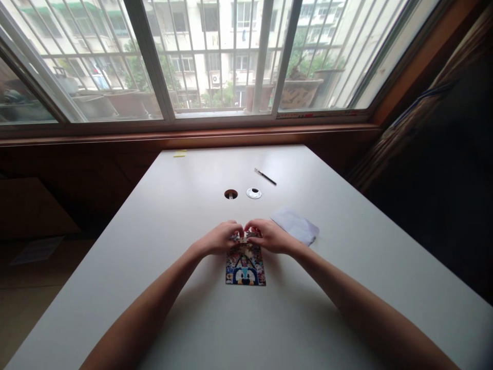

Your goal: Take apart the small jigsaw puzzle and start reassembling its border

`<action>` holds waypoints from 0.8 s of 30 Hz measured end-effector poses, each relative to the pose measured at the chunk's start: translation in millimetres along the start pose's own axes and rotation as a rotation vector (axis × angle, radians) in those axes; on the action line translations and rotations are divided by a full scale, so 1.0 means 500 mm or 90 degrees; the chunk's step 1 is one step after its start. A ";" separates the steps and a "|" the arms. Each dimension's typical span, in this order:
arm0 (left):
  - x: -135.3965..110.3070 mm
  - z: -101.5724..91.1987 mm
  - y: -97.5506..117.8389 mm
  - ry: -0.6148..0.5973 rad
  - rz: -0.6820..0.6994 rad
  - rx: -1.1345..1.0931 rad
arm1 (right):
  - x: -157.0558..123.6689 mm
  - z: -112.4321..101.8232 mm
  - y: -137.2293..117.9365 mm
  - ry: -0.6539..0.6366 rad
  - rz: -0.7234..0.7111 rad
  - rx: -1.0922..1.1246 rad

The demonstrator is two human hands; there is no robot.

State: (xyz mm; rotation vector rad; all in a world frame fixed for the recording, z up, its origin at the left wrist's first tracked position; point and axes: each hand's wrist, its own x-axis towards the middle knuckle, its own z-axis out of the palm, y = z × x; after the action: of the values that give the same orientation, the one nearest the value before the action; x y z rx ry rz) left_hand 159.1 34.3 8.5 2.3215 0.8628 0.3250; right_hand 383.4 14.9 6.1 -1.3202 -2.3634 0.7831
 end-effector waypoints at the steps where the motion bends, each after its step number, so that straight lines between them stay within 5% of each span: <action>1: 0.001 0.002 0.000 0.011 -0.002 -0.006 | 0.000 0.000 -0.001 -0.006 -0.006 0.000; 6: -0.002 -0.008 -0.004 0.027 -0.031 -0.027 | 0.000 -0.005 -0.001 -0.009 0.007 -0.004; 12: -0.029 -0.033 0.022 -0.043 -0.019 0.028 | -0.020 -0.020 -0.023 -0.041 -0.002 -0.042; 17: -0.038 -0.010 0.069 -0.122 -0.072 0.221 | -0.036 -0.003 -0.058 -0.121 0.031 -0.222; 24: -0.028 0.004 0.064 -0.142 -0.088 0.171 | -0.032 0.004 -0.067 -0.136 0.063 -0.222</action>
State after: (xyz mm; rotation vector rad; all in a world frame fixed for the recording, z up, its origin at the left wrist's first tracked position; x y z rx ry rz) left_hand 165.3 5.3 27.4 2.4654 0.9968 -0.1154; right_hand 368.1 -13.6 24.3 -1.5692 -2.7154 0.5814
